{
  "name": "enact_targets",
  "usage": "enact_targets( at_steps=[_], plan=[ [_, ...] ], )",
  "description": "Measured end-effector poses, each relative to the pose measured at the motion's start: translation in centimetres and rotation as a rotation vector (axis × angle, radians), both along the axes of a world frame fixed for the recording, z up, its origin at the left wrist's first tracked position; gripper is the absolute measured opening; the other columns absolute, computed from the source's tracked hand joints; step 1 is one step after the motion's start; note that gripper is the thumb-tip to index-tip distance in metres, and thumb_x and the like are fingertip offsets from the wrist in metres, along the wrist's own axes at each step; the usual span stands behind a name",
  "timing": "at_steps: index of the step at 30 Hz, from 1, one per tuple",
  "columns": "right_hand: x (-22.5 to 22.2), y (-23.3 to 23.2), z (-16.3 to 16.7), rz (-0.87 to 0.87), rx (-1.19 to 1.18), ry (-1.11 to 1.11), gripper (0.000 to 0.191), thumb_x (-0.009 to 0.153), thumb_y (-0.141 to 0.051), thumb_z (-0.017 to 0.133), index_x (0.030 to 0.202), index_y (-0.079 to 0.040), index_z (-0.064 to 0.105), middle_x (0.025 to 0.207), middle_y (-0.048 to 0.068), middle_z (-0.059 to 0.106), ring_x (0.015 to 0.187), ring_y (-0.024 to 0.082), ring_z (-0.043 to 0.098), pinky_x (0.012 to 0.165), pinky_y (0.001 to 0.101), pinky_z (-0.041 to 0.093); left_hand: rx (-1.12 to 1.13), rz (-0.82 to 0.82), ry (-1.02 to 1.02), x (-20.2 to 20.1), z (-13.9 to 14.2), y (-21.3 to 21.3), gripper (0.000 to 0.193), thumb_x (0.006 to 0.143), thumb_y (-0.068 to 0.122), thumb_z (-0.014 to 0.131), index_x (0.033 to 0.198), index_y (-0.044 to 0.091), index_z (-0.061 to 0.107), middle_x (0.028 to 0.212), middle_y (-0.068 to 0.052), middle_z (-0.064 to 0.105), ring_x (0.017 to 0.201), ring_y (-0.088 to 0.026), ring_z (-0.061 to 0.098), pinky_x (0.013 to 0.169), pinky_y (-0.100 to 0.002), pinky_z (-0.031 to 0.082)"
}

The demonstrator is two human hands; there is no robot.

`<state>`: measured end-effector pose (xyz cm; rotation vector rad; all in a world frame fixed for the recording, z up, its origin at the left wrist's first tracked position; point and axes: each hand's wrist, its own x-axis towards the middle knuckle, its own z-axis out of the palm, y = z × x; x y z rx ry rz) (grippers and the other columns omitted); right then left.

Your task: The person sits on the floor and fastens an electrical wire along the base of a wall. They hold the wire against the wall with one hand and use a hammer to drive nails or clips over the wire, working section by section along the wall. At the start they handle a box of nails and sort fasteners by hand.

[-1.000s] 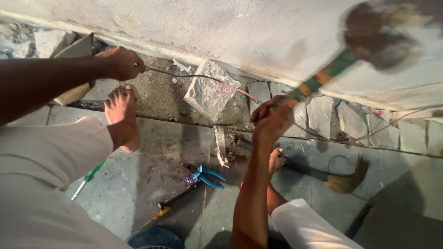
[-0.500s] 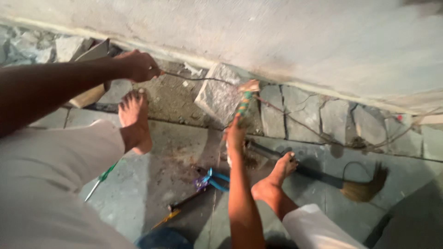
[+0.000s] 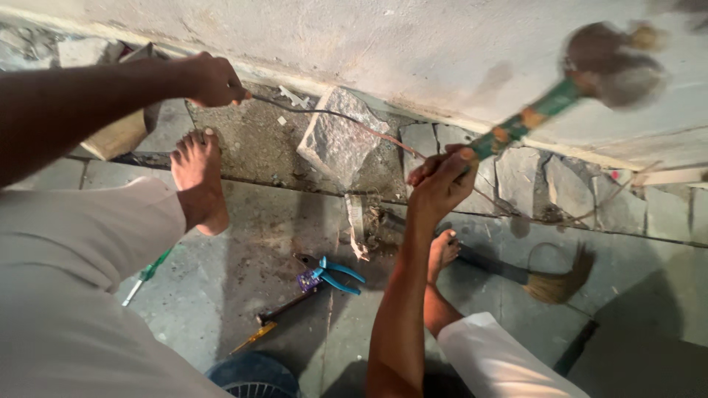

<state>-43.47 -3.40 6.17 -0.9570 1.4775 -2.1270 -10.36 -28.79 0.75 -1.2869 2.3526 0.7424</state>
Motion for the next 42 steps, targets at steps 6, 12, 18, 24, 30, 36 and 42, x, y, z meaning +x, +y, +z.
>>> enact_targets(
  at_steps=[6,12,18,24,30,36,42],
  plan=[
    [2.2,-1.7,-8.1,-0.011,-0.038,-0.128,0.056,0.109,-0.061,0.041,0.088,-0.009,0.044,0.06,0.003,0.047,0.047,0.013,0.044,0.044,0.0302,0.038,-0.005,-0.009,0.023,-0.5,0.3,-0.3,0.053,0.102,0.061,0.048,0.116,0.022,0.081,0.116,-0.009,0.08,0.097,-0.037,0.079,0.098,-0.052,0.058],
    [3.5,1.7,-20.0,0.317,0.8,-0.261,0.046,0.098,-0.054,0.055,0.08,-0.013,0.047,0.054,-0.002,0.042,0.039,0.012,0.041,0.037,0.0309,0.036,0.005,-0.02,-0.003,-0.5,0.5,-0.3,0.053,0.103,0.06,0.049,0.112,0.021,0.084,0.116,-0.012,0.079,0.106,-0.035,0.072,0.106,-0.054,0.05],
    [2.5,1.4,-17.0,0.2,0.716,-0.434,0.049,0.101,-0.054,0.06,0.079,-0.012,0.049,0.058,-0.003,0.045,0.043,0.009,0.04,0.039,0.0283,0.032,-0.014,0.002,0.007,-0.4,-0.1,-0.2,0.051,0.103,0.057,0.048,0.119,0.02,0.078,0.118,-0.01,0.078,0.103,-0.033,0.076,0.1,-0.054,0.056],
    [2.3,0.5,-5.7,0.232,0.337,-0.485,0.05,0.103,-0.06,0.046,0.088,-0.012,0.05,0.057,-0.001,0.041,0.042,0.01,0.037,0.039,0.0281,0.032,-0.047,-0.06,-0.013,-0.3,-0.7,-0.5,0.051,0.104,0.059,0.049,0.114,0.022,0.083,0.119,-0.008,0.078,0.107,-0.034,0.074,0.105,-0.054,0.051],
    [-0.9,1.0,-1.9,0.065,-0.166,0.085,0.062,0.103,-0.069,0.048,0.097,-0.007,0.046,0.058,0.004,0.042,0.045,0.015,0.041,0.043,0.0316,0.038,-0.064,-0.057,-0.014,-0.4,-0.2,-0.3,0.051,0.102,0.059,0.052,0.107,0.021,0.086,0.116,-0.01,0.079,0.107,-0.037,0.074,0.104,-0.051,0.053],
    [4.1,-0.2,-13.7,0.027,0.018,-0.018,0.046,0.11,-0.049,0.053,0.093,-0.008,0.047,0.066,0.005,0.049,0.051,0.015,0.047,0.047,0.0305,0.039,0.019,0.019,-0.013,0.1,-0.1,0.2,0.047,0.104,0.06,0.053,0.111,0.024,0.083,0.104,-0.015,0.084,0.093,-0.038,0.077,0.096,-0.052,0.059],
    [5.9,1.8,-18.8,0.188,0.758,-0.284,0.034,0.102,-0.048,0.049,0.092,-0.016,0.052,0.059,-0.004,0.047,0.042,0.01,0.043,0.036,0.0292,0.037,-0.029,-0.028,0.003,0.1,-0.6,0.3,0.046,0.102,0.06,0.053,0.107,0.027,0.086,0.106,-0.011,0.081,0.093,-0.035,0.075,0.097,-0.052,0.055]
  ],
)
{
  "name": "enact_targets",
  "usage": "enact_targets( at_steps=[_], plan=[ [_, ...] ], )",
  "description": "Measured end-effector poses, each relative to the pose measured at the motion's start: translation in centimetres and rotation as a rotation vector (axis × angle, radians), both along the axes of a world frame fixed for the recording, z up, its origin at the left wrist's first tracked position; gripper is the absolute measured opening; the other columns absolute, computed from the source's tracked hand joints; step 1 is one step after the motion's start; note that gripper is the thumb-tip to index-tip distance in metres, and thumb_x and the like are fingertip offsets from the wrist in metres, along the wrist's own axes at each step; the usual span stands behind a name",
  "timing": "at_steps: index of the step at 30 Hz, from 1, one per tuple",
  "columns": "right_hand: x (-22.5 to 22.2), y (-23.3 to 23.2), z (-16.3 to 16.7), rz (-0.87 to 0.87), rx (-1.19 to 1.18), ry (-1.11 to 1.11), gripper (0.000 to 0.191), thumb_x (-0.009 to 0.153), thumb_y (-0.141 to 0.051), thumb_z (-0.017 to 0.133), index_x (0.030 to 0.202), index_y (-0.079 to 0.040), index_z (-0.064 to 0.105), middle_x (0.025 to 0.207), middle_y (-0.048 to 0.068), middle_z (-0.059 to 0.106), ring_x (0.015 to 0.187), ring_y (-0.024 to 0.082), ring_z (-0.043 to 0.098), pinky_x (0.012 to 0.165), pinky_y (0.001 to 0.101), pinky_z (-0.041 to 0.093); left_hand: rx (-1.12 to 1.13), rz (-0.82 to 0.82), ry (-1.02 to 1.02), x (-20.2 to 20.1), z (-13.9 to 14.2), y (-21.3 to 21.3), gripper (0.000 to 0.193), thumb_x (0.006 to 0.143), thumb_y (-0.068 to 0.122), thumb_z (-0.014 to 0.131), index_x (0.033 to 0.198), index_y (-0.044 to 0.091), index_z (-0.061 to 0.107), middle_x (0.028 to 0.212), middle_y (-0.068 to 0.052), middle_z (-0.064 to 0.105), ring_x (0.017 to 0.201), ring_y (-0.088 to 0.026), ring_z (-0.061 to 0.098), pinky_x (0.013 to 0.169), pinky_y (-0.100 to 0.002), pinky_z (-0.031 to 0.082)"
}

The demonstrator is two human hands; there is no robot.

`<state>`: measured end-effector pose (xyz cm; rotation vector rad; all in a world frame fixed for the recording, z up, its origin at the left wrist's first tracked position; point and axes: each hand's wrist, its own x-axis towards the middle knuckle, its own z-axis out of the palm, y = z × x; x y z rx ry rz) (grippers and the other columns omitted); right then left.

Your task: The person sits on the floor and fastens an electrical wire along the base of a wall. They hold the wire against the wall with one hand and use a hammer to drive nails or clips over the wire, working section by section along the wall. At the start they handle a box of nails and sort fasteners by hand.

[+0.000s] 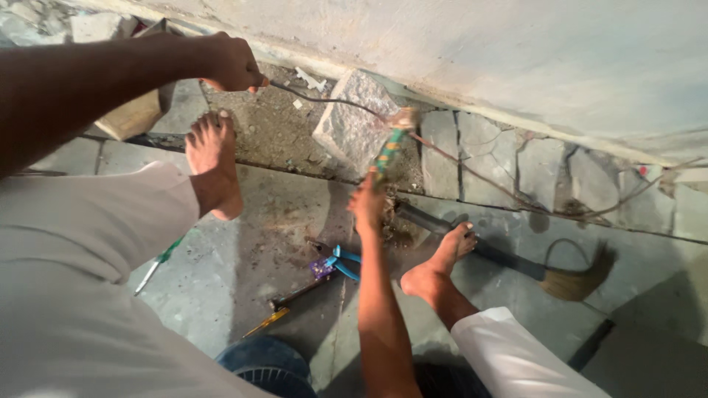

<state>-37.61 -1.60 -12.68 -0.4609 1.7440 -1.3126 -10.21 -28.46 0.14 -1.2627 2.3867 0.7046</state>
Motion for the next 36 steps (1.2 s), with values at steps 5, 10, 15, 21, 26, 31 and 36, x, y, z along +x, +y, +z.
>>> enact_targets(
  at_steps=[5,10,15,21,26,31,36],
  plan=[
    [-3.3,-0.2,2.4,-0.089,-0.067,-0.185,0.051,0.101,-0.056,0.056,0.085,-0.008,0.049,0.057,-0.001,0.045,0.044,0.012,0.041,0.04,0.0314,0.037,0.005,0.003,0.002,0.2,0.0,0.0,0.047,0.102,0.06,0.052,0.108,0.027,0.085,0.11,-0.009,0.081,0.094,-0.035,0.077,0.097,-0.05,0.057],
    [-3.1,-0.4,10.0,-0.089,-0.25,-0.1,0.053,0.104,-0.057,0.054,0.085,-0.008,0.047,0.058,-0.001,0.042,0.043,0.011,0.039,0.039,0.0305,0.034,-0.013,-0.019,-0.031,-0.1,0.0,-0.2,0.05,0.102,0.062,0.051,0.107,0.026,0.086,0.11,-0.01,0.08,0.096,-0.036,0.074,0.1,-0.051,0.054],
    [-3.2,-0.7,19.4,-0.155,-0.609,0.071,0.049,0.107,-0.055,0.048,0.088,-0.009,0.048,0.06,0.002,0.044,0.044,0.013,0.039,0.037,0.0301,0.033,-0.038,-0.038,-0.049,-0.3,0.7,-0.7,0.049,0.101,0.063,0.053,0.102,0.029,0.089,0.107,-0.011,0.08,0.088,-0.035,0.073,0.091,-0.049,0.058],
    [-2.1,-2.7,15.7,-0.221,-0.736,0.109,0.056,0.106,-0.059,0.038,0.087,-0.007,0.044,0.058,0.004,0.045,0.045,0.014,0.045,0.04,0.0307,0.038,-0.003,0.054,-0.082,-0.4,1.4,-0.5,0.047,0.102,0.062,0.054,0.107,0.028,0.085,0.098,-0.014,0.082,0.065,-0.034,0.075,0.062,-0.047,0.065],
    [-0.1,-1.0,3.0,0.015,-0.268,0.174,0.053,0.104,-0.058,0.047,0.078,-0.011,0.045,0.052,-0.001,0.044,0.038,0.012,0.044,0.037,0.0296,0.038,0.011,0.045,-0.063,-0.5,1.2,-0.4,0.045,0.1,0.059,0.056,0.105,0.027,0.086,0.102,-0.011,0.08,0.066,-0.033,0.073,0.067,-0.047,0.064],
    [-2.8,0.7,-0.5,-0.016,0.119,-0.051,0.06,0.099,-0.063,0.056,0.076,-0.009,0.049,0.053,-0.002,0.043,0.038,0.011,0.04,0.036,0.0293,0.032,0.05,0.004,-0.047,-0.7,1.0,-0.3,0.048,0.103,0.059,0.051,0.108,0.025,0.084,0.104,-0.01,0.082,0.071,-0.027,0.074,0.078,-0.045,0.061],
    [-4.1,-0.5,3.5,0.029,0.0,-0.029,0.058,0.097,-0.063,0.055,0.076,-0.009,0.051,0.053,-0.002,0.046,0.039,0.01,0.043,0.035,0.0298,0.035,0.059,0.018,-0.056,-0.7,0.9,-0.1,0.049,0.106,0.056,0.05,0.113,0.019,0.082,0.104,-0.015,0.082,0.082,-0.03,0.077,0.086,-0.05,0.061]
  ],
)
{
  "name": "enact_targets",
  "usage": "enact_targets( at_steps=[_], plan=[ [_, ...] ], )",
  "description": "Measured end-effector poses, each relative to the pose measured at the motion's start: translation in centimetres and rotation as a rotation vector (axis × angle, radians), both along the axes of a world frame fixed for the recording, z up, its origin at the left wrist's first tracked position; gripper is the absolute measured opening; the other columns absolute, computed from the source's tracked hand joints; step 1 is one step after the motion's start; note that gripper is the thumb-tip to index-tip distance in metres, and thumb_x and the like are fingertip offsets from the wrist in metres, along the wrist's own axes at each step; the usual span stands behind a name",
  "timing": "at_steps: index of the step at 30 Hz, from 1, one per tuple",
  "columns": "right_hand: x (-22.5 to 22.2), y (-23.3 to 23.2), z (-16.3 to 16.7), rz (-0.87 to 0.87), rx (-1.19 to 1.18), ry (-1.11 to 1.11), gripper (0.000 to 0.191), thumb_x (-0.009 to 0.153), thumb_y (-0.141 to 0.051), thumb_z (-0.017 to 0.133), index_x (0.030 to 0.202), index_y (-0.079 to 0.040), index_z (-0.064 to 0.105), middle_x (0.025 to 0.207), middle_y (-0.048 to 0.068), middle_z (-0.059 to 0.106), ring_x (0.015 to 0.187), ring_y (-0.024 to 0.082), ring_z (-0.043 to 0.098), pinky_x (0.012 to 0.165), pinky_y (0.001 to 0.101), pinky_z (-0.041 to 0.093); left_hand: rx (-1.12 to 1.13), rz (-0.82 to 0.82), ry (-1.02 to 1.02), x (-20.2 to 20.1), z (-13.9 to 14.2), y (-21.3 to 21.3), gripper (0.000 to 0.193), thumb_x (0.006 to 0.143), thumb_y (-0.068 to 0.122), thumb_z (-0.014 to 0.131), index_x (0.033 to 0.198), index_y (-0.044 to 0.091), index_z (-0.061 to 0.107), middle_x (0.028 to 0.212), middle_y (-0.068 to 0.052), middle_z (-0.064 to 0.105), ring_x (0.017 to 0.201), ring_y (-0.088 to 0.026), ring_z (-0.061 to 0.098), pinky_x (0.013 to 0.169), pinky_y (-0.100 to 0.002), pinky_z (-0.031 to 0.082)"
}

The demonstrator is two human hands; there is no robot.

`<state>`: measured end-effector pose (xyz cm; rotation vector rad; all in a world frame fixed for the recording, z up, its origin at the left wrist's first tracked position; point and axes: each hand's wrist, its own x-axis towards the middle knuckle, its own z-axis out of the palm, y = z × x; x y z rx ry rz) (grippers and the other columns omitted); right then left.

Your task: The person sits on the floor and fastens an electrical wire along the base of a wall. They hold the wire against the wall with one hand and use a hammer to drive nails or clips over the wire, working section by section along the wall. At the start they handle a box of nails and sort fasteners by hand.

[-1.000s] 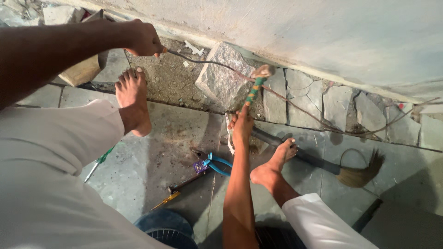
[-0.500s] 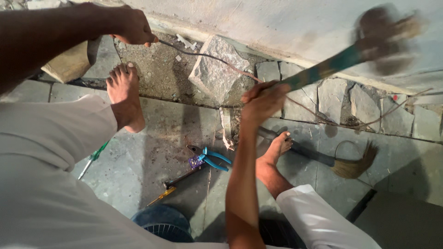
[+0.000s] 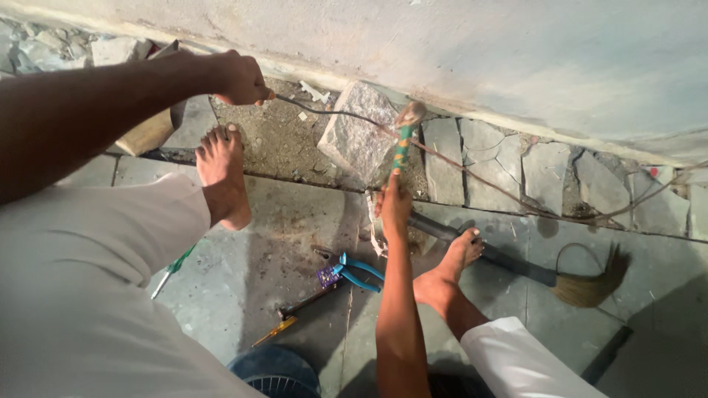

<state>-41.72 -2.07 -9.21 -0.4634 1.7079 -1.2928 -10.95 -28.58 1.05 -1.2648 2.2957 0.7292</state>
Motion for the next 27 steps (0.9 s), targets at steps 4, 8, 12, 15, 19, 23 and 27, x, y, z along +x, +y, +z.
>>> enact_targets(
  at_steps=[4,8,12,15,19,23,27],
  plan=[
    [-0.3,-0.8,7.1,0.03,-0.258,0.208,0.055,0.103,-0.058,0.05,0.077,-0.01,0.051,0.052,0.0,0.046,0.039,0.01,0.043,0.036,0.0275,0.033,-0.042,-0.109,0.071,-0.2,0.0,-0.1,0.05,0.103,0.056,0.048,0.109,0.022,0.083,0.111,-0.004,0.081,0.096,-0.026,0.074,0.102,-0.05,0.048],
    [-1.2,-1.1,13.5,-0.001,-0.614,0.291,0.041,0.108,-0.046,0.051,0.089,-0.01,0.05,0.062,0.001,0.047,0.045,0.011,0.044,0.039,0.0276,0.035,-0.04,0.002,0.019,0.0,0.4,0.0,0.048,0.103,0.058,0.053,0.109,0.022,0.085,0.108,-0.012,0.081,0.093,-0.033,0.077,0.093,-0.049,0.057],
    [-2.1,-1.4,14.0,-0.054,-0.812,0.409,0.048,0.116,-0.048,0.041,0.088,-0.01,0.05,0.061,0.002,0.048,0.046,0.011,0.045,0.042,0.0253,0.037,-0.065,-0.05,-0.011,0.0,0.6,0.2,0.052,0.103,0.061,0.051,0.105,0.023,0.086,0.11,-0.011,0.08,0.093,-0.035,0.077,0.093,-0.05,0.058],
    [-0.1,-3.0,9.1,-0.119,-0.883,0.408,0.04,0.112,-0.042,0.053,0.092,-0.009,0.047,0.069,0.007,0.053,0.054,0.013,0.047,0.046,0.0281,0.039,-0.068,-0.065,0.003,-0.1,0.7,0.2,0.053,0.103,0.061,0.051,0.104,0.023,0.087,0.109,-0.011,0.08,0.094,-0.034,0.075,0.095,-0.051,0.055],
    [4.7,-1.5,1.0,-0.007,-0.438,0.424,0.055,0.111,-0.055,0.034,0.081,-0.012,0.048,0.055,-0.001,0.048,0.04,0.01,0.049,0.035,0.0275,0.038,-0.029,-0.005,-0.005,-0.1,0.7,0.2,0.054,0.103,0.062,0.05,0.106,0.021,0.086,0.11,-0.014,0.081,0.094,-0.035,0.076,0.094,-0.052,0.056],
    [4.9,1.1,-1.7,-0.086,0.134,-0.034,0.057,0.102,-0.062,0.043,0.081,-0.01,0.046,0.055,-0.001,0.045,0.038,0.011,0.041,0.034,0.0298,0.036,-0.012,0.001,-0.032,0.3,0.4,-0.2,0.053,0.104,0.061,0.048,0.107,0.022,0.085,0.114,-0.014,0.079,0.095,-0.036,0.076,0.092,-0.051,0.058],
    [4.3,1.0,-1.2,-0.109,0.051,-0.085,0.059,0.1,-0.066,0.046,0.081,-0.01,0.047,0.055,-0.001,0.044,0.039,0.011,0.042,0.035,0.0294,0.038,-0.048,-0.053,-0.05,0.2,-0.4,-0.3,0.057,0.105,0.059,0.045,0.106,0.019,0.086,0.115,-0.012,0.08,0.099,-0.036,0.077,0.094,-0.05,0.058]
  ],
)
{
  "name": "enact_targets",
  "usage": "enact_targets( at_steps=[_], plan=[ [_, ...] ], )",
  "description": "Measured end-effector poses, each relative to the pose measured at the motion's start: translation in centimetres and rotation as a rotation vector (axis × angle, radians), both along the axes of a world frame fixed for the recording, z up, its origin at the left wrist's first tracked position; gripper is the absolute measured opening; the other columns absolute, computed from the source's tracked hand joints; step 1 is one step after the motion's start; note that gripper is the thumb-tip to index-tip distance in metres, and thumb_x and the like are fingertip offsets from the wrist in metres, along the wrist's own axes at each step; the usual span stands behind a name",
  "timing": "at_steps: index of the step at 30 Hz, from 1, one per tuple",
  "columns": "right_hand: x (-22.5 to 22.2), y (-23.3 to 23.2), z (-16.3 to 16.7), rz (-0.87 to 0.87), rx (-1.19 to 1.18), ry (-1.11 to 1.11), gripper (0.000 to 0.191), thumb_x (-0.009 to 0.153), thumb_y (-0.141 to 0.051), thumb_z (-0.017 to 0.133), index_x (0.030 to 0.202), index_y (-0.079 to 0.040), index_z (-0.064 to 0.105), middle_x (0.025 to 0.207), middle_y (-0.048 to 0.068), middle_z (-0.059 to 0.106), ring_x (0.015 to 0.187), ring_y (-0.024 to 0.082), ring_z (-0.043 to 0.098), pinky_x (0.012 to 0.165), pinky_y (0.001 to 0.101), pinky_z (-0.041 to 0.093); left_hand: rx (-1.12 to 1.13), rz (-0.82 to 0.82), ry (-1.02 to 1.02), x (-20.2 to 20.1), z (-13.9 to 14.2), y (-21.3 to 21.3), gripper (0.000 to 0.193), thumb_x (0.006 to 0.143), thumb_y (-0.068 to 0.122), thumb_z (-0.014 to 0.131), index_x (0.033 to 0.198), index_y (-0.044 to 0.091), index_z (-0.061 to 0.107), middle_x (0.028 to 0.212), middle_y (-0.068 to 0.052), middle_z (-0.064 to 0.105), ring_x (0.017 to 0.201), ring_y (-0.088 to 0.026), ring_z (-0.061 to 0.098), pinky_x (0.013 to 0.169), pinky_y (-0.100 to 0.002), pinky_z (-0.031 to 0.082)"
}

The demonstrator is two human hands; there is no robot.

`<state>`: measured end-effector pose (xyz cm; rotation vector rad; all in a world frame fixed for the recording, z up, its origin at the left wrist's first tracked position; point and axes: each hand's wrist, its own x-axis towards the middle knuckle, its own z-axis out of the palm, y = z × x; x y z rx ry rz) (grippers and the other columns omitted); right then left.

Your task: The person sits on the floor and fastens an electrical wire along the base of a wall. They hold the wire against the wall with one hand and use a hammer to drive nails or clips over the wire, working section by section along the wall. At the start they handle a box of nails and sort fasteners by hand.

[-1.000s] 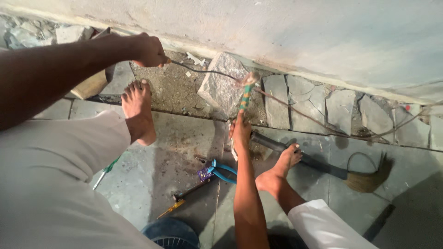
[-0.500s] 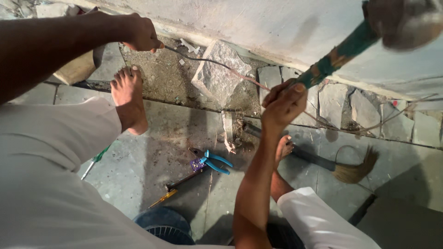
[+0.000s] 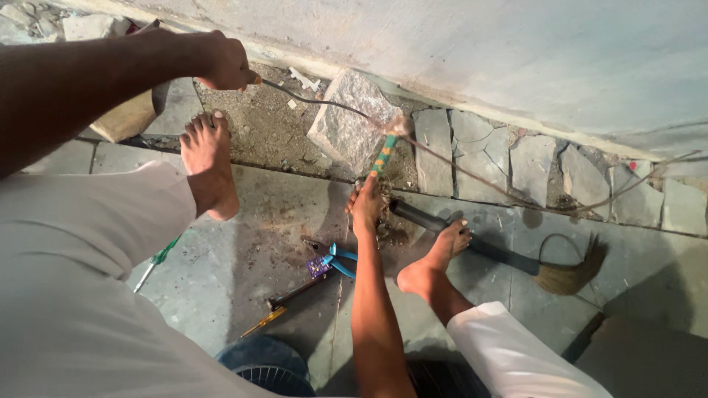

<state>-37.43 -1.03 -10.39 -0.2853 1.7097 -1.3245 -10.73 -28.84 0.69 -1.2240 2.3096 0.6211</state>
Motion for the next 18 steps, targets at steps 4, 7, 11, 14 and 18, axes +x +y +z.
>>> enact_targets(
  at_steps=[4,7,11,14,18],
  plan=[
    [0.4,-1.1,2.1,-0.009,-0.15,0.062,0.059,0.101,-0.062,0.048,0.078,-0.007,0.049,0.054,0.002,0.047,0.038,0.014,0.044,0.034,0.031,0.037,-0.044,-0.015,0.006,0.0,0.2,-0.2,0.058,0.106,0.061,0.046,0.112,0.017,0.082,0.114,-0.016,0.078,0.1,-0.036,0.075,0.093,-0.051,0.057],
    [-0.1,-1.3,5.7,0.036,-0.371,0.196,0.059,0.103,-0.062,0.045,0.08,-0.007,0.05,0.055,0.002,0.047,0.039,0.013,0.046,0.036,0.0295,0.037,-0.031,-0.042,-0.024,0.3,1.6,-0.3,0.061,0.106,0.063,0.042,0.11,0.019,0.084,0.113,-0.015,0.078,0.104,-0.035,0.073,0.099,-0.052,0.053],
    [-2.1,-2.0,11.1,0.006,-0.659,0.273,0.055,0.106,-0.059,0.045,0.091,-0.007,0.05,0.059,0.004,0.045,0.044,0.014,0.044,0.041,0.0291,0.038,0.042,0.028,-0.057,0.7,3.3,-0.1,0.057,0.106,0.063,0.043,0.11,0.025,0.085,0.108,-0.014,0.081,0.098,-0.038,0.075,0.097,-0.053,0.058],
    [-3.7,-2.1,12.7,-0.027,-0.847,0.382,0.06,0.107,-0.062,0.042,0.091,-0.005,0.05,0.061,0.006,0.047,0.046,0.015,0.046,0.043,0.0297,0.04,-0.016,-0.031,-0.059,0.9,3.5,0.1,0.058,0.106,0.063,0.042,0.106,0.026,0.087,0.108,-0.011,0.08,0.097,-0.036,0.074,0.098,-0.052,0.056],
    [-2.2,-2.5,9.2,-0.046,-0.917,0.303,0.049,0.103,-0.053,0.054,0.094,-0.005,0.05,0.065,0.007,0.048,0.05,0.015,0.046,0.045,0.0315,0.04,-0.151,-0.175,-0.052,2.5,3.3,-0.7,0.049,0.101,0.062,0.048,0.105,0.031,0.086,0.101,-0.007,0.084,0.092,-0.032,0.077,0.096,-0.049,0.057]
  ],
)
